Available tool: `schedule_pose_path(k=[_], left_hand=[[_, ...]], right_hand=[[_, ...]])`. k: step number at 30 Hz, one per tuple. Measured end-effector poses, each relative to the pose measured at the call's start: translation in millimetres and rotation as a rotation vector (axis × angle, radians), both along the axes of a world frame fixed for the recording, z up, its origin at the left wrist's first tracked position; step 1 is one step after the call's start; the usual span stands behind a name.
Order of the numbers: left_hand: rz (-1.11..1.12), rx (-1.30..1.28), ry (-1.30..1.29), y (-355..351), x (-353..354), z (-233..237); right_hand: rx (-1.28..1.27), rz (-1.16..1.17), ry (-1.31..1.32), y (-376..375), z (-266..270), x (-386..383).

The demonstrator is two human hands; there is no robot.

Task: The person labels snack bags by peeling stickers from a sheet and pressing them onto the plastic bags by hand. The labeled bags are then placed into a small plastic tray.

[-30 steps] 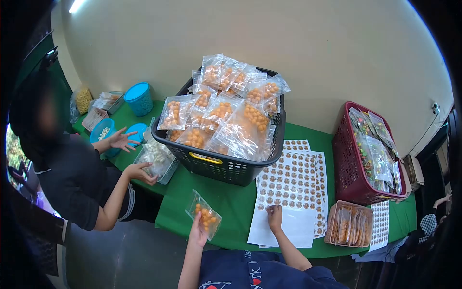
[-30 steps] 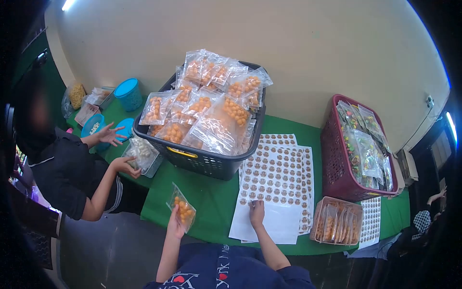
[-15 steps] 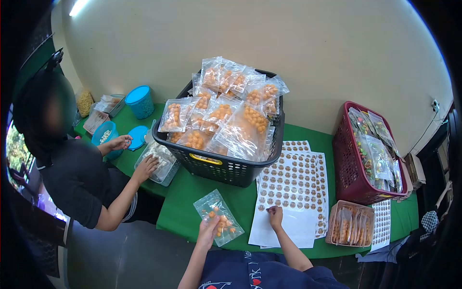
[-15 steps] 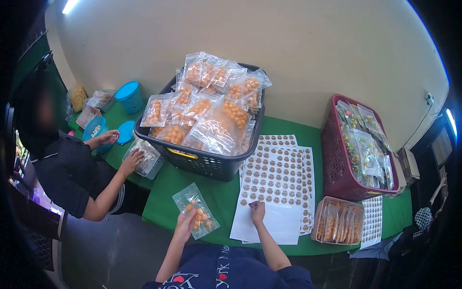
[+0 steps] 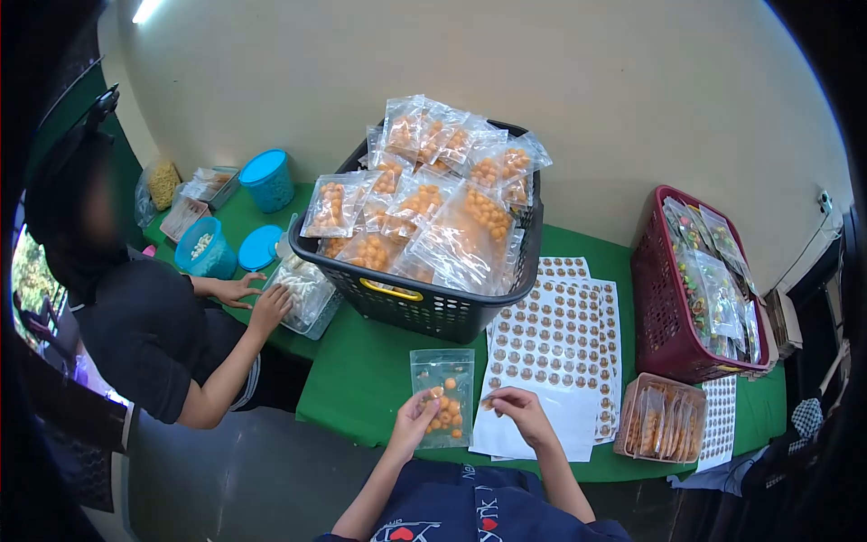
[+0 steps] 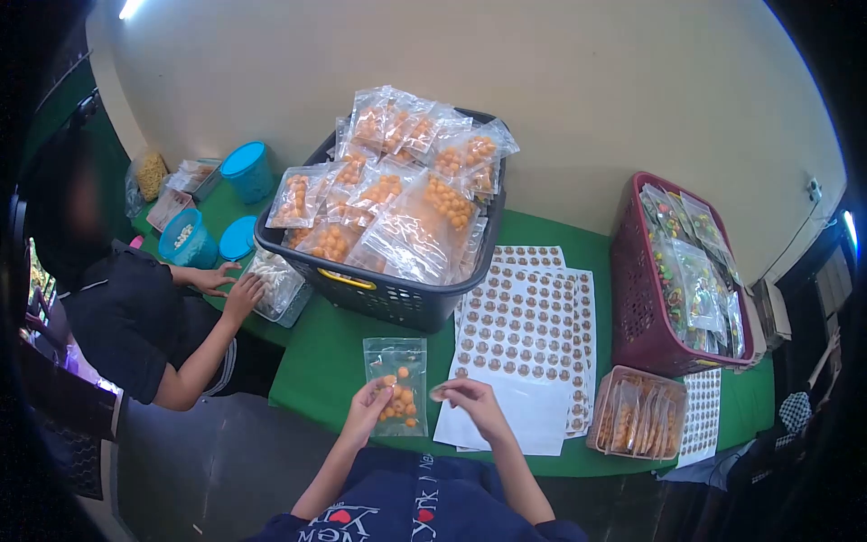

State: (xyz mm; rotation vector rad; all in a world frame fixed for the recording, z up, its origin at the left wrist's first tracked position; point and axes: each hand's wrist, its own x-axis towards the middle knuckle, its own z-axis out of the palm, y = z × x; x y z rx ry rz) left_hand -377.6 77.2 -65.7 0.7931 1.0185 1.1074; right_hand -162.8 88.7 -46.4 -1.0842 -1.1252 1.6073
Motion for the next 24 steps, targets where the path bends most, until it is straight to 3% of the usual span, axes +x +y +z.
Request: schedule_pose_path(k=[3, 6, 10, 14, 24], left_hand=[[-0.02, 0.018, 0.022, 2, 10, -4], [0.001, 0.093, 0.074, 1, 19, -4], [-0.017, 0.145, 0.126, 1, 18, 1], [-0.026, 0.175, 0.095, 7, 23, 5], [0.046, 0.181, 0.068, 3, 33, 24]], right_hand=[[0.229, 0.026, -0.252, -1, 24, -29], [0.269, -0.085, -0.443, 3, 35, -43], [0.28, 0.001, -0.486, 8, 47, -35], [0.281, -0.055, -0.6, 8, 57, -34], [0.31, -0.017, -0.452, 11, 62, -23]])
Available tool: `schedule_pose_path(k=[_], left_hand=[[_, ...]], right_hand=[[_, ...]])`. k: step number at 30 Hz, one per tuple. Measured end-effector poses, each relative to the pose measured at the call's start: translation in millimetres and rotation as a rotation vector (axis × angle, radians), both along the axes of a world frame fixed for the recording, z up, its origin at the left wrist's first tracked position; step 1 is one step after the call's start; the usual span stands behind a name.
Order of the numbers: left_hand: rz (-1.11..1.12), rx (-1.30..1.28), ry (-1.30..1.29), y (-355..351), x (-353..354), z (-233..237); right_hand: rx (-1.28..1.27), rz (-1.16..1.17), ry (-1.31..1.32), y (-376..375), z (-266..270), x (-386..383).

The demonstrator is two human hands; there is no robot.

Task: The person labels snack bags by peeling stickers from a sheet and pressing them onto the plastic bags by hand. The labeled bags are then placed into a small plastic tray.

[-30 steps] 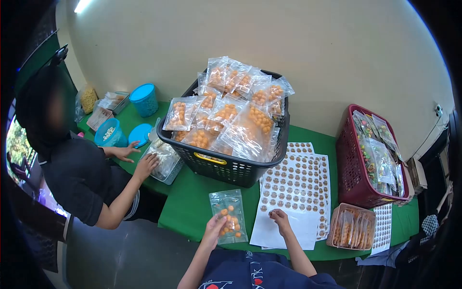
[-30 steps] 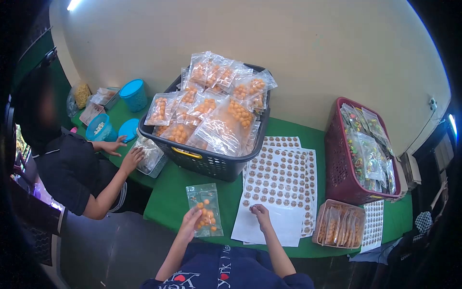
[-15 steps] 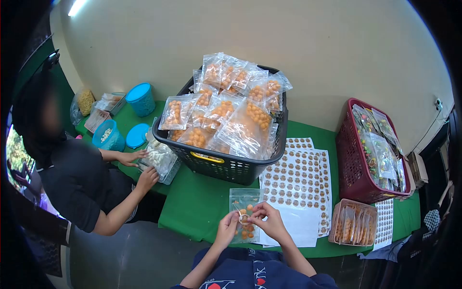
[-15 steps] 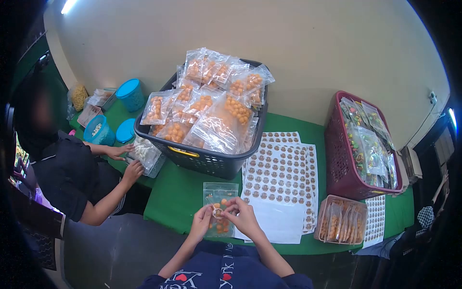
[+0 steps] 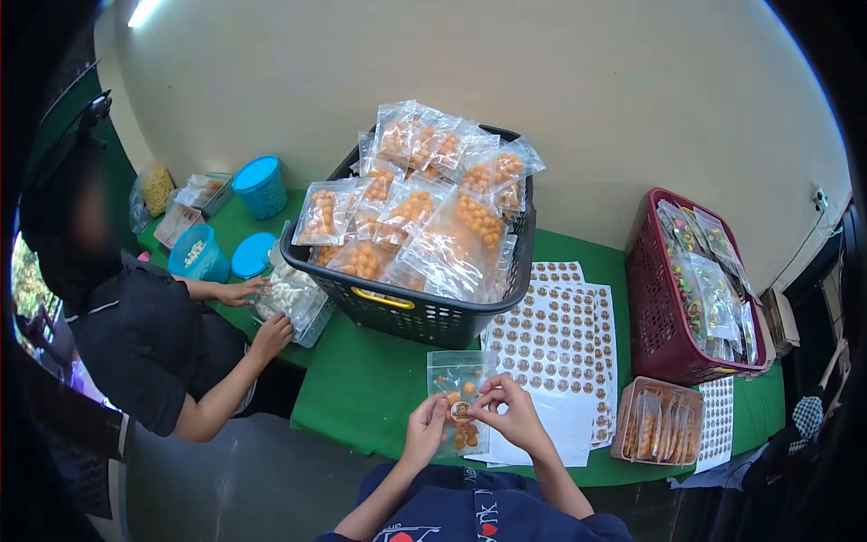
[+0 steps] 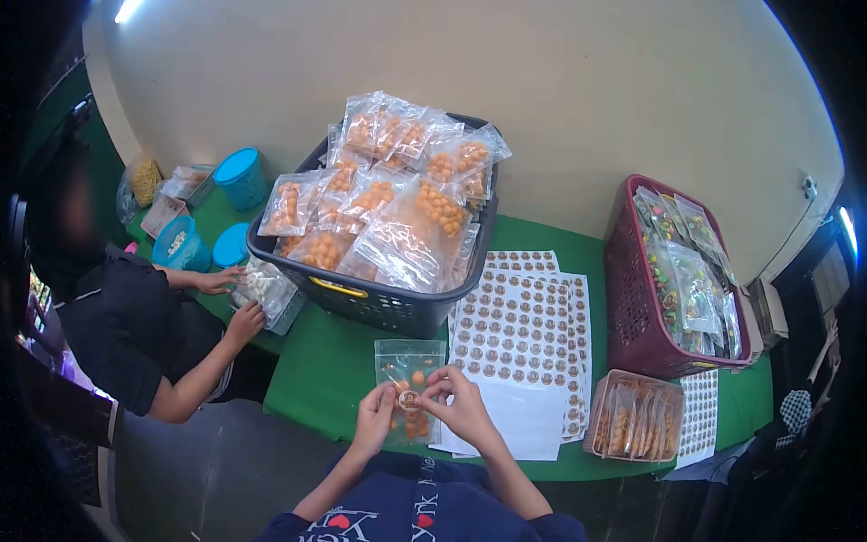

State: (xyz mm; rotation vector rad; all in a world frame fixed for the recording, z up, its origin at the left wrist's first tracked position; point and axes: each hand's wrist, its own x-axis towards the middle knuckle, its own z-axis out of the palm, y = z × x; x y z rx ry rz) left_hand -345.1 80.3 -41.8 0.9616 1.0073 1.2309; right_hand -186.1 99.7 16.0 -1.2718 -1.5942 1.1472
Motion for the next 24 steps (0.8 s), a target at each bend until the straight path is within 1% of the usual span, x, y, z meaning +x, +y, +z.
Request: schedule_pose_path(k=[2, 5, 8, 11, 16, 22, 24], left_hand=[[0.017, 0.041, -0.007, 1, 1, -2], [0.02, -0.011, 0.02, 1, 2, 5], [-0.012, 0.083, -0.049, 5, 5, 6], [-0.057, 0.051, -0.07, 7, 5, -2], [-0.124, 0.033, -0.112, 7, 7, 0], [-0.119, 0.05, -0.122, 5, 11, 3], [-0.109, 0.036, -0.121, 3, 10, 3]], right_hand=[[-0.023, 0.005, 0.002, 1, 1, 1], [-0.038, -0.013, 0.04, 0, 1, 1], [-0.021, -0.035, 0.053, -1, -5, 2], [-0.048, -0.035, 0.053, -1, -4, 6], [-0.095, -0.033, 0.081, 0, -8, 11], [-0.018, -0.087, -0.011, -5, 3, 7], [0.015, -0.139, -0.14, -8, 3, 1]])
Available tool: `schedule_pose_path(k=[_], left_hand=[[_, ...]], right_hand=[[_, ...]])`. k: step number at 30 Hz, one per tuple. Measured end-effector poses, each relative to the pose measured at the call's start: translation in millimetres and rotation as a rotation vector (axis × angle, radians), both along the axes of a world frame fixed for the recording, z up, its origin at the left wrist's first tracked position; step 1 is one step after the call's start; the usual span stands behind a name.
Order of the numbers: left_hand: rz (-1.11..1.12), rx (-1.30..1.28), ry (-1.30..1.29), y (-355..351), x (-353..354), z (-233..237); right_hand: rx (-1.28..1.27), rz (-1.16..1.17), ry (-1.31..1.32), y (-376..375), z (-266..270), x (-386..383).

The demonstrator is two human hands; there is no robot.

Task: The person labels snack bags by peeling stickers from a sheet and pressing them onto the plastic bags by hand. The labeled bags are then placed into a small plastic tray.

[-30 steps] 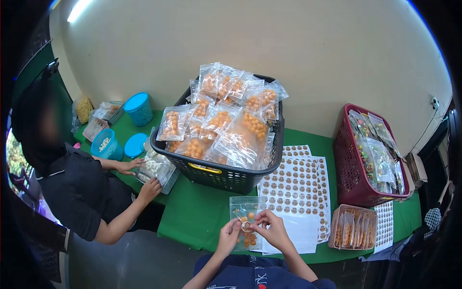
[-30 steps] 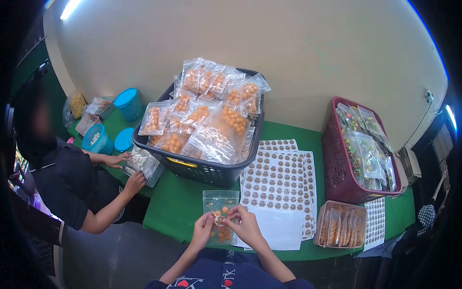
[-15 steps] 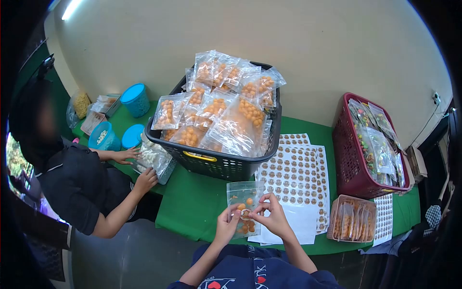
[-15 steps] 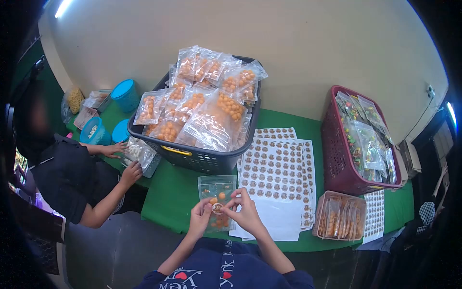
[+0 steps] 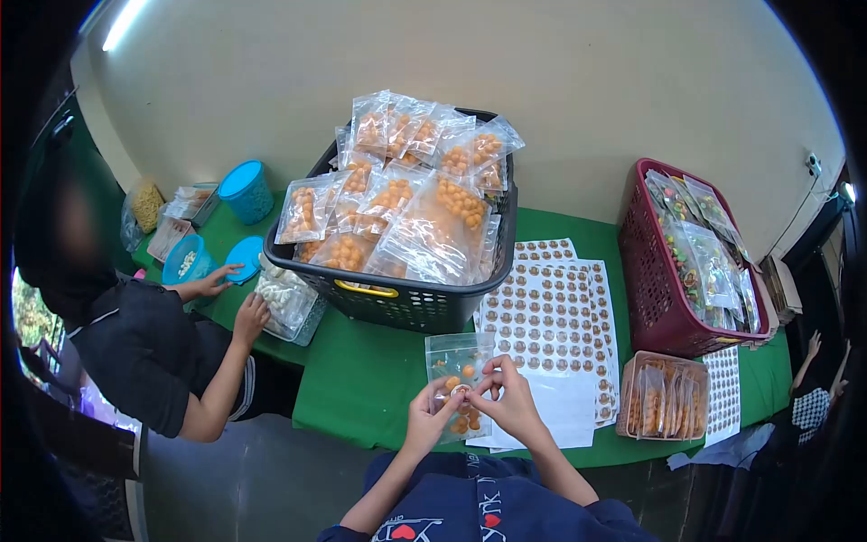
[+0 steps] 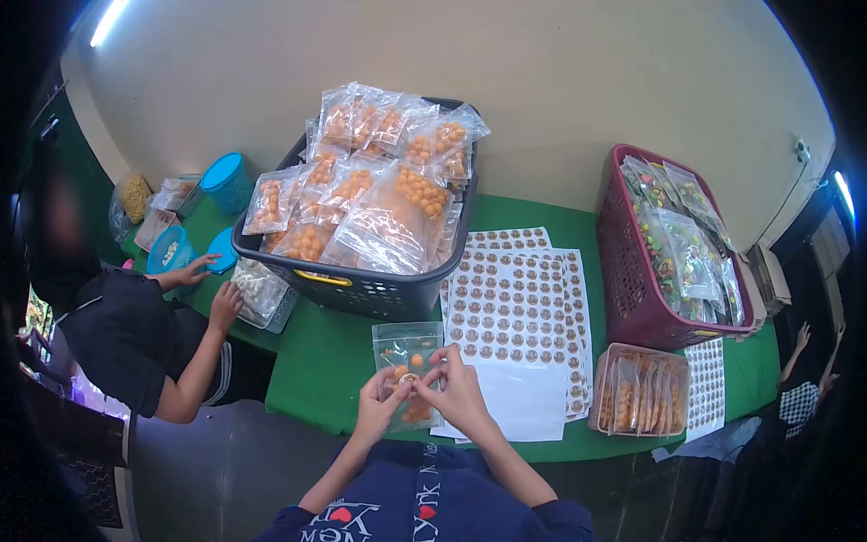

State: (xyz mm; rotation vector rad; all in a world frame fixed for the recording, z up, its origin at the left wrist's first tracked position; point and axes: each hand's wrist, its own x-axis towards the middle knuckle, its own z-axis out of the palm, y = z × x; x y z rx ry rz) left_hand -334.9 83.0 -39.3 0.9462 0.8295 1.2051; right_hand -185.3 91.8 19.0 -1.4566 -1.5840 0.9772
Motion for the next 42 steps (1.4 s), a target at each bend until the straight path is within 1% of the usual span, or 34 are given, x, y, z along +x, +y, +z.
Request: schedule_pose_path(k=[1, 4, 7, 10, 11, 14, 15, 18, 20, 22, 24, 25, 28, 29, 32, 33, 35, 38, 40, 42], left_hand=[[0.004, -0.007, 0.013, 0, -1, -4], [0.047, -0.027, 0.026, -1, -2, -5], [0.076, -0.059, 0.029, -2, -2, 1], [0.067, -0.059, -0.012, -3, 2, -2], [0.061, -0.052, -0.032, -2, 3, -4], [0.036, -0.047, -0.003, 0, 9, -7], [0.021, -0.044, 0.013, 1, 11, -1], [-0.084, -0.068, 0.045, 6, 18, 15], [-0.14, -0.04, 0.096, 10, 23, 7], [-0.162, -0.027, 0.128, 12, 28, 10], [-0.215, -0.037, 0.115, 15, 33, 8], [-0.242, -0.049, 0.118, 17, 32, 9], [-0.281, -0.152, 0.097, 16, 43, 14], [-0.242, -0.165, 0.113, 15, 50, 9], [-0.266, -0.141, 0.102, 8, 72, 12], [-0.257, -0.125, 0.098, 5, 83, 14], [-0.231, -0.098, 0.091, -1, 104, 15], [-0.307, -0.053, 0.188, -1, 126, 17], [-0.341, -0.012, 0.168, -5, 147, 18], [-0.384, 0.026, 0.148, -11, 179, 26]], right_hand=[[0.014, -0.024, -0.067, -2, 0, -2], [0.03, -0.078, -0.116, -3, -5, -1], [0.192, -0.178, -0.03, -4, -29, -5], [-0.015, -0.155, 0.256, -12, -44, -12], [-0.051, -0.12, 0.322, -14, -61, -12], [-0.044, -0.147, 0.335, -16, -51, -10], [0.042, -0.186, 0.32, -15, -50, -9], [0.023, -0.226, 0.455, -18, -61, 1], [0.023, -0.226, 0.588, -19, -63, 6], [-0.086, -0.241, 0.632, -20, -68, 15], [-0.125, -0.226, 0.79, -21, -63, 20], [-0.08, -0.183, 0.875, -23, -52, 24], [-0.137, -0.215, 0.451, -27, -41, 41], [-0.043, -0.267, 0.476, -30, -45, 43], [-0.007, -0.379, 0.32, -41, -38, 55], [0.069, -0.42, 0.269, -45, -38, 60], [0.092, -0.476, 0.306, -54, -36, 72], [0.128, -0.518, 0.313, -67, -28, 97], [0.126, -0.562, 0.348, -78, -12, 116], [0.259, -0.587, 0.378, -91, -14, 143]])
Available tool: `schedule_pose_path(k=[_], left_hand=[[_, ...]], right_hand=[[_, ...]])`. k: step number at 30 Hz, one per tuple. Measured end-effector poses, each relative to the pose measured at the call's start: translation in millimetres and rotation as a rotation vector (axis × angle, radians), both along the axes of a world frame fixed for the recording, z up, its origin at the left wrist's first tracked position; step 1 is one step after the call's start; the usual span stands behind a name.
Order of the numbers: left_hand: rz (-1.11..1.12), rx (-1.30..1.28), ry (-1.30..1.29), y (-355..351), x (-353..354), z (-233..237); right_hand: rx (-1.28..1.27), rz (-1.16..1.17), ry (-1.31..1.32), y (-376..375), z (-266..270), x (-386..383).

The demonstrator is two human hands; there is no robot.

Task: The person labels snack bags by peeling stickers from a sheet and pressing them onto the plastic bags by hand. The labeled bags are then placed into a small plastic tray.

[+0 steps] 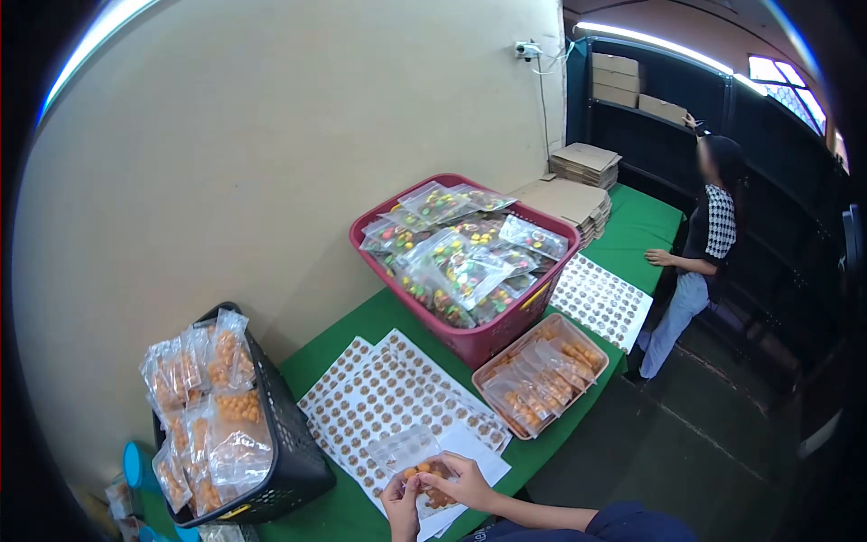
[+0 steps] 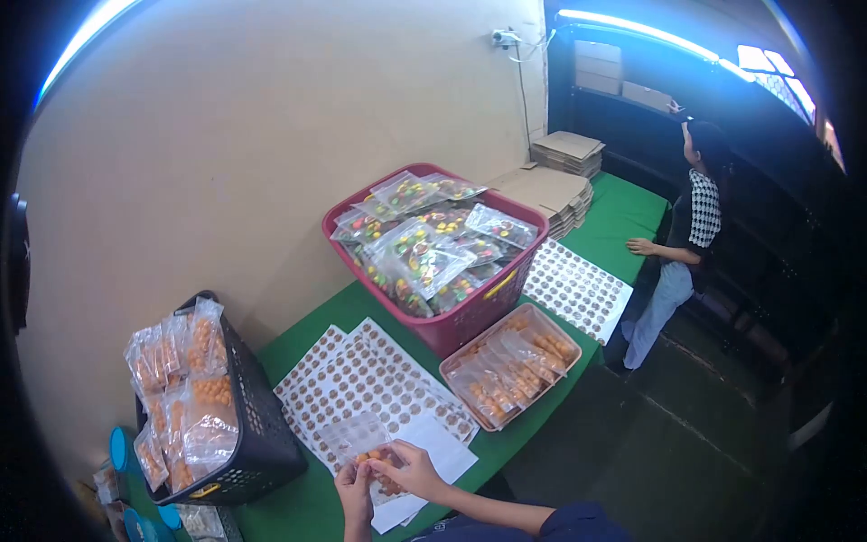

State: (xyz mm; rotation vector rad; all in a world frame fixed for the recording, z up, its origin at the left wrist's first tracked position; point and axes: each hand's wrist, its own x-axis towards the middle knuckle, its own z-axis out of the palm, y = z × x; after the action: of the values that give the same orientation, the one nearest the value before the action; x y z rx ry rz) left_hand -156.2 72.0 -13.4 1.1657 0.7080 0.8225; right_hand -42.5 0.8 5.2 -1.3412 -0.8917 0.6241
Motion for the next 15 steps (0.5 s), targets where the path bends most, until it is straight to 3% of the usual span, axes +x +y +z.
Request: schedule_pose_path(k=[4, 7, 10, 14, 15], left_hand=[[-0.046, 0.005, -0.057, -14, 34, 3], [-0.112, 0.034, 0.009, -17, 52, 7], [-0.143, 0.025, 0.031, -29, 77, 17], [-0.113, -0.068, -0.031, -50, 119, 12], [-0.094, -0.176, -0.121, -56, 130, 12]], right_hand=[[0.055, 0.032, 0.044, -17, -5, 35], [-0.005, 0.057, 0.237, -31, 2, 58], [0.032, 0.068, 0.225, -30, -15, 87], [-0.02, 0.133, 0.151, -44, 2, 129], [0.012, 0.07, -0.11, -48, 9, 138]])
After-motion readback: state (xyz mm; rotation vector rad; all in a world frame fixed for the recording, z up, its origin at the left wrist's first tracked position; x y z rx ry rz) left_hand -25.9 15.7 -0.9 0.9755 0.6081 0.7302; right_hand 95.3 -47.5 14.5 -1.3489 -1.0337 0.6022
